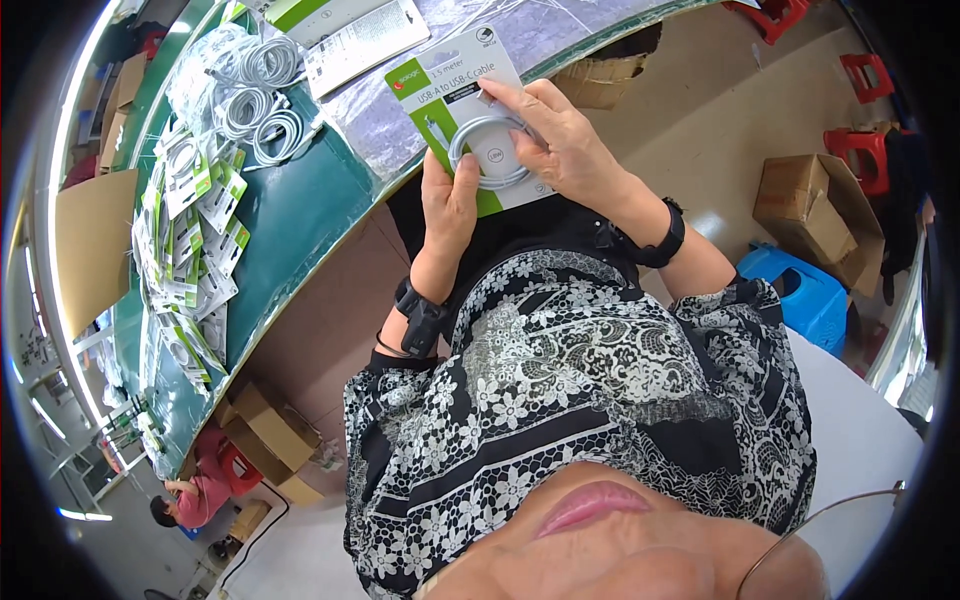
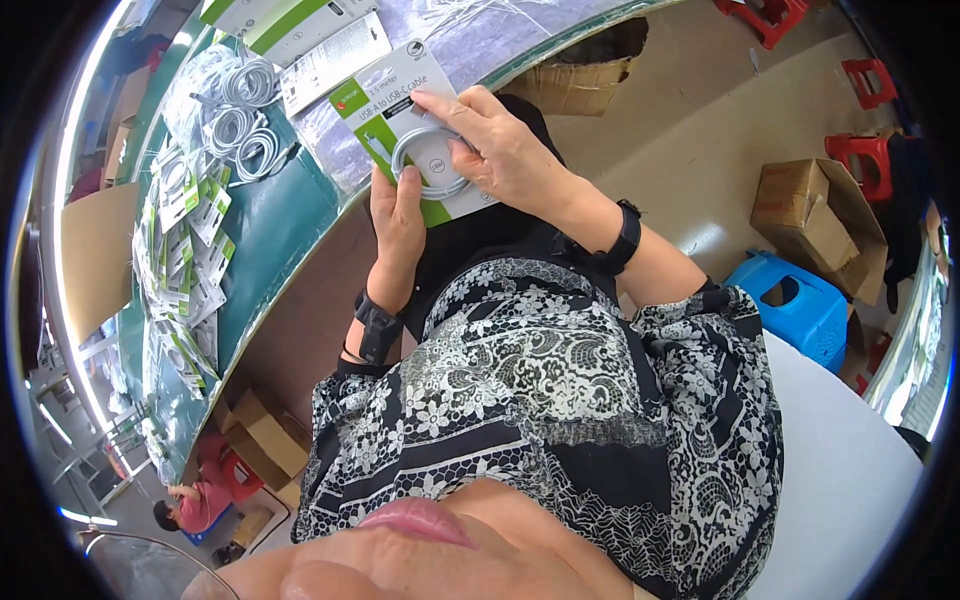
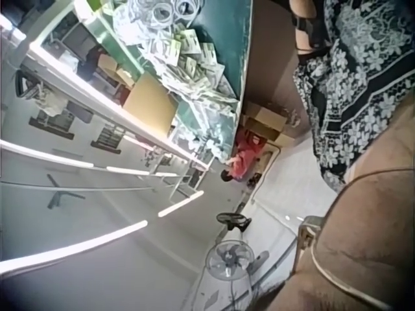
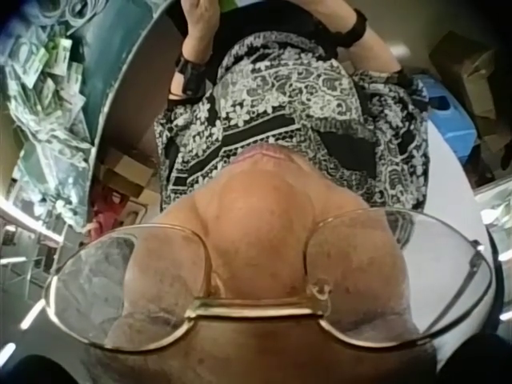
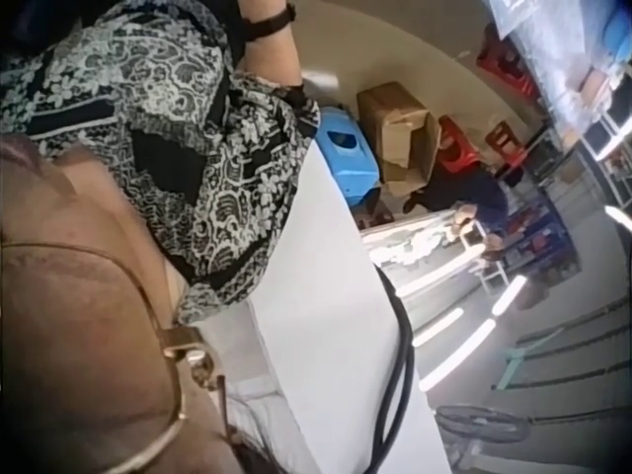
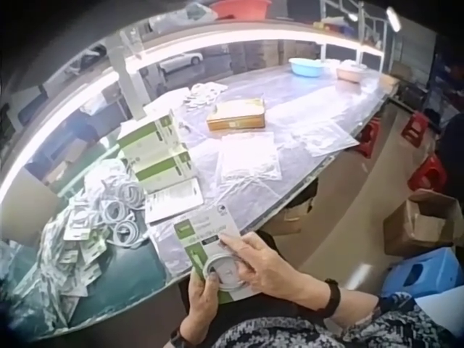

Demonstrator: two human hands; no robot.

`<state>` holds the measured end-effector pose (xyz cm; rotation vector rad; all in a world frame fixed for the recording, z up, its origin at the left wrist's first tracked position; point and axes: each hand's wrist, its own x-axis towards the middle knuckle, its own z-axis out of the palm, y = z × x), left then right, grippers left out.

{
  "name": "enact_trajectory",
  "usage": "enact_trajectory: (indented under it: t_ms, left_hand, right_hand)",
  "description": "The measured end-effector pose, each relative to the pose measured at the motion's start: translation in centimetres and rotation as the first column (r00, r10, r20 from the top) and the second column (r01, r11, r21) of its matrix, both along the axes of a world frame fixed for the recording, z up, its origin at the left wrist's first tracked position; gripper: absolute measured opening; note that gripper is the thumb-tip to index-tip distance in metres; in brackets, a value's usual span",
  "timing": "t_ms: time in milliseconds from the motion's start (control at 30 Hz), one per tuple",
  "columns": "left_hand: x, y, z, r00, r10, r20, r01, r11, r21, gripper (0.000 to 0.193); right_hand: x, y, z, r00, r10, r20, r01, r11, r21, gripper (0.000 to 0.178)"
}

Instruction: The person packages a USB cable by hand, threading a zip tie through the cardboard backing and around the coiled cable. They tighten the zip tie, check the back of the package, and then place the finished item onto a stack on the workbench.

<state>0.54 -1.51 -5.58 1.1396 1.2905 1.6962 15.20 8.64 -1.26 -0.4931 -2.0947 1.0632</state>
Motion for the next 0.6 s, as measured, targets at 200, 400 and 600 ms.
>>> enact_trajectory:
  t_ms: [200, 400, 600]
  left_hand:
    - [-0.4, 0.4, -0.6, 1.0, 0.02, -0.007, -0.021, 0.999, -0.042, 0.033]
    - [-2.4, 0.9, 0.6, 0.992, 0.079, 0.094, -0.072, 0.994, -0.08, 0.033]
    - [-4.3, 1.0, 0.8, 0.982, 0.155, 0.109, -0.153, 0.988, -0.022, 0.032]
  right_hand:
    - [-0.4, 1.0, -1.0, 0.994, 0.084, 0.075, -0.098, 0.975, 0.2, 0.06]
    - [-1.7, 1.3, -1.8, 0.975, 0.006, -0.22, -0.089, 0.926, -0.367, 0.06]
    - [-4.9, 2.9, -2.8, 0.968, 0.14, -0.209, -0.235, 0.798, -0.555, 0.06]
